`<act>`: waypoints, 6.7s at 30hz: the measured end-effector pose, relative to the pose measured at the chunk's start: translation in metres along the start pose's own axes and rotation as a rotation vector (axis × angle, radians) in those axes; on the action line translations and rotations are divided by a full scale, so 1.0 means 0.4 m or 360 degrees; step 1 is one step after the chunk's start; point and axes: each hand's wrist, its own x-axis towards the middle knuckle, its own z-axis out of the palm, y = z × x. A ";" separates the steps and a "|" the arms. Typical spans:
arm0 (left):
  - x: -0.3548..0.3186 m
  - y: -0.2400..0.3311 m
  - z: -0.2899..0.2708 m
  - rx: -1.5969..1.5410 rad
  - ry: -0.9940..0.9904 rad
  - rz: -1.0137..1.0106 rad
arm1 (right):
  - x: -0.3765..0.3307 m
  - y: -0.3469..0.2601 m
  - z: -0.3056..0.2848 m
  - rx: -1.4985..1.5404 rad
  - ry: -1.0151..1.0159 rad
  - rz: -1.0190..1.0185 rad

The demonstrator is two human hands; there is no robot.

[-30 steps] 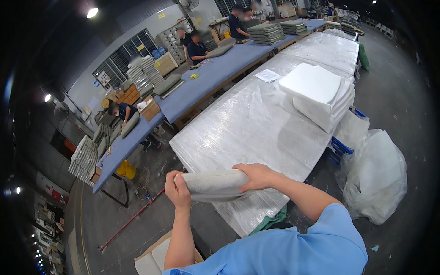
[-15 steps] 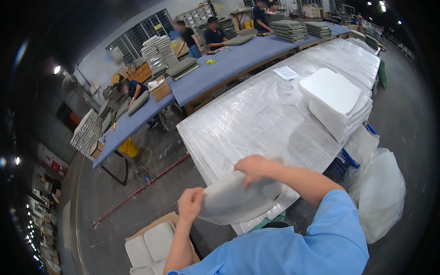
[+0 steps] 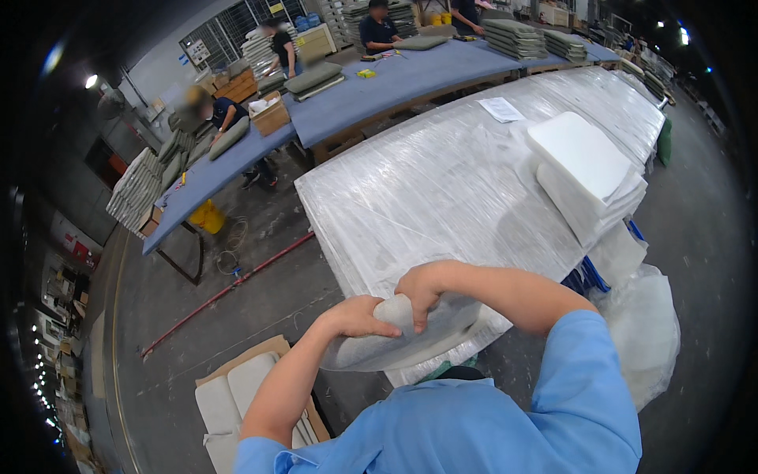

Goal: The person repeatedly picks up white fabric pieces, folds them by hand, and places them into a cardboard box. The person also handles white foam sheets, folding and stacking them on a table. The task is performed in a factory setting with other workers visible in the background.

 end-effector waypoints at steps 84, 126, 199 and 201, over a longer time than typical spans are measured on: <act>0.153 0.159 0.243 -0.1409 0.0166 0.0649 | 0.046 -0.071 0.428 0.1678 0.3105 0.0404; 0.112 0.070 0.278 -0.1891 0.0117 0.0561 | 0.089 -0.091 0.484 0.1820 0.2833 0.0283; 0.287 -0.044 0.020 -0.2275 0.0882 0.0586 | 0.245 0.069 0.035 0.2276 0.1993 -0.0336; 0.301 -0.025 0.018 -0.2254 0.0924 0.0501 | 0.272 0.094 0.048 0.2079 0.2120 -0.0300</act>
